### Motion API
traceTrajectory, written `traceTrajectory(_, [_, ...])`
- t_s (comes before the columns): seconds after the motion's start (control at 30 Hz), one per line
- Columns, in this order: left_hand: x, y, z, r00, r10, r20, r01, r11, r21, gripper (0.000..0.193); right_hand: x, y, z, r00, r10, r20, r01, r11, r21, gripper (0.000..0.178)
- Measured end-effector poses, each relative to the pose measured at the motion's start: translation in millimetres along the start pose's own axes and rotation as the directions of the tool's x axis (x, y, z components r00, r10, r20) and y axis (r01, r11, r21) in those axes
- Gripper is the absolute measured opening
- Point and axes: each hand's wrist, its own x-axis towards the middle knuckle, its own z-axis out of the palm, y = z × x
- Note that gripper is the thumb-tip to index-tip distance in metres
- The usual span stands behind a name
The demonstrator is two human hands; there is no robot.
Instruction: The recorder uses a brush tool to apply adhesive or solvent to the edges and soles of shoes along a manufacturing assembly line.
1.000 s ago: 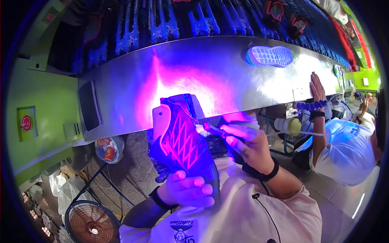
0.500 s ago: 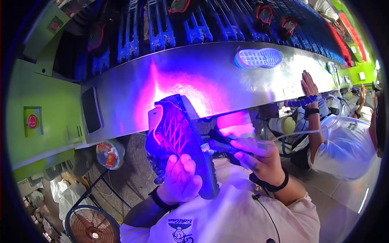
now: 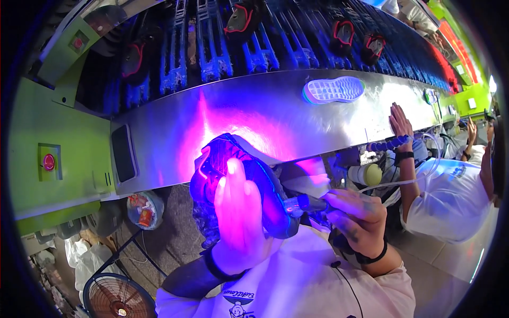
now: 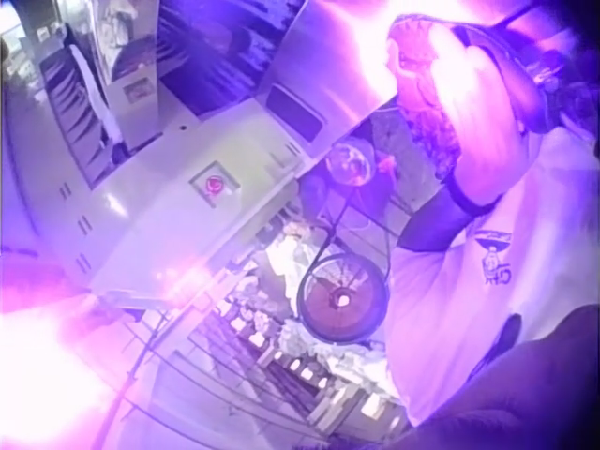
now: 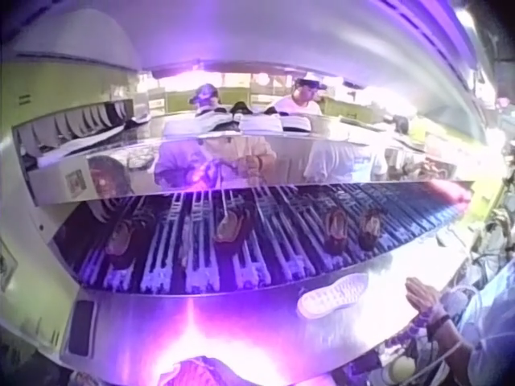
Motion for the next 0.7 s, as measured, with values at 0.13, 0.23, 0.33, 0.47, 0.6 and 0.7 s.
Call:
traceTrajectory(0.13, [30, 2, -1, 0.990, 0.033, -0.139, -0.035, 0.999, -0.008, 0.084, 6, -1, -4, 0.995, -0.100, -0.018, 0.098, 0.991, -0.089, 0.037])
traceTrajectory(0.23, [47, 2, -7, 0.998, -0.011, -0.066, 0.005, 0.995, -0.096, 0.103, 14, -3, -3, 0.980, -0.187, -0.073, 0.177, 0.976, -0.124, 0.040])
traceTrajectory(0.33, [63, -1, -12, 0.997, 0.033, -0.066, -0.031, 0.999, 0.022, 0.090, 26, -6, -7, 0.965, -0.249, -0.080, 0.216, 0.932, -0.290, 0.043])
traceTrajectory(0.47, [85, -4, -18, 0.998, -0.018, -0.061, 0.016, 0.999, -0.034, 0.087, 48, -11, -16, 0.942, -0.329, -0.064, 0.279, 0.876, -0.394, 0.044])
traceTrajectory(0.6, [103, -15, -36, 0.995, -0.059, 0.076, 0.067, 0.992, -0.111, 0.099, 69, -8, -14, 0.928, -0.369, -0.042, 0.316, 0.844, -0.433, 0.043])
traceTrajectory(0.7, [116, -27, -48, 0.989, -0.061, 0.132, 0.085, 0.980, -0.181, 0.105, 82, 3, -4, 0.910, -0.405, -0.090, 0.349, 0.865, -0.359, 0.043])
